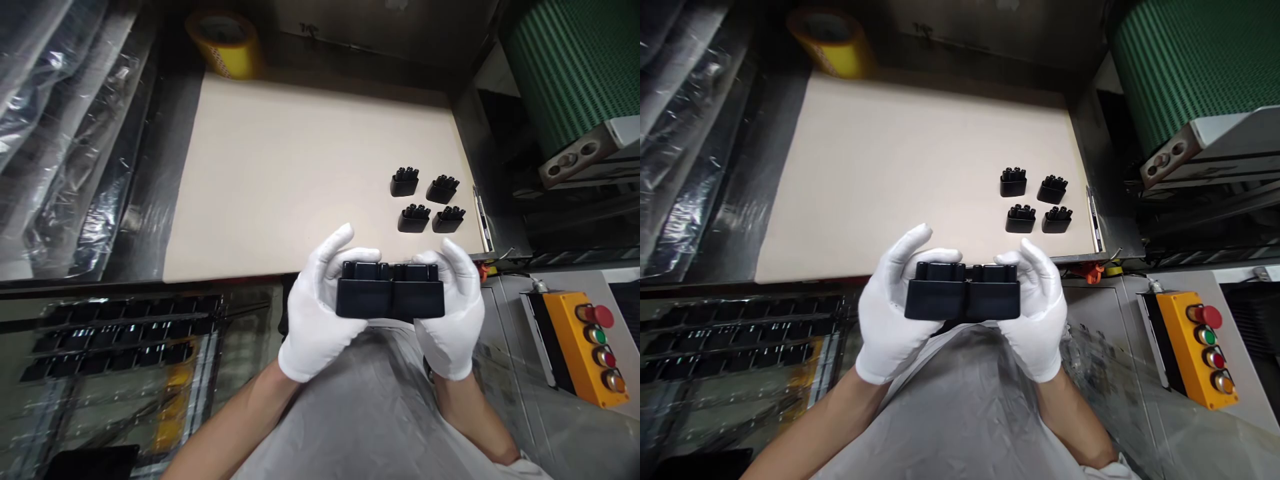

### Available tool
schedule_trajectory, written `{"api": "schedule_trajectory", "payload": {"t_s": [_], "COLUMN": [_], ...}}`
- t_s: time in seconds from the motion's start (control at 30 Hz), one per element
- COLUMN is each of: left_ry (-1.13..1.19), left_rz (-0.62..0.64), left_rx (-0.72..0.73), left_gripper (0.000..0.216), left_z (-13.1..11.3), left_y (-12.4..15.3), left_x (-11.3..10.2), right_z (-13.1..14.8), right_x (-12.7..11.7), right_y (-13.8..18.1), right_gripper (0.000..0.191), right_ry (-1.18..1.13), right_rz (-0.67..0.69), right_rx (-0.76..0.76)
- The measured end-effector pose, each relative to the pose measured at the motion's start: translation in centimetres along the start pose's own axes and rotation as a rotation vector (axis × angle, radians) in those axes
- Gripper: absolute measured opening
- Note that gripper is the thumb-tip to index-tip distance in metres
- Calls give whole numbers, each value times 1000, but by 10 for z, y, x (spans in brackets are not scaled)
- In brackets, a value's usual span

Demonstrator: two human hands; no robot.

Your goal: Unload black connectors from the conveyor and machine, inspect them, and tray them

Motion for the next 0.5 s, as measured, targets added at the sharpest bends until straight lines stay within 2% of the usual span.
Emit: {"api": "schedule_trajectory", "payload": {"t_s": [0.23, 0.4, 0.5], "left_ry": [-2, 18, -24], "left_rz": [-3, 5, 9], "left_rx": [-34, -17, 10], "left_gripper": [90, 84, 83], "left_z": [3, 4, 4], "left_y": [-3, -5, -5], "left_x": [-1, -3, -3], "right_z": [2, 0, 2], "right_x": [1, 0, 3], "right_y": [-6, -6, -7], "right_gripper": [69, 69, 67], "right_ry": [54, 28, 14], "right_rz": [-16, -22, -18], "right_rx": [-5, 16, -24]}}
Point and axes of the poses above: each hand's wrist, its own y-axis away from the middle knuckle, its own x-axis out of the palm, z = x × y, the point moved 3 cm from there along -y, towards the middle knuckle, and after that the axes turned 7 degrees about -y, right-handed, at the moved point
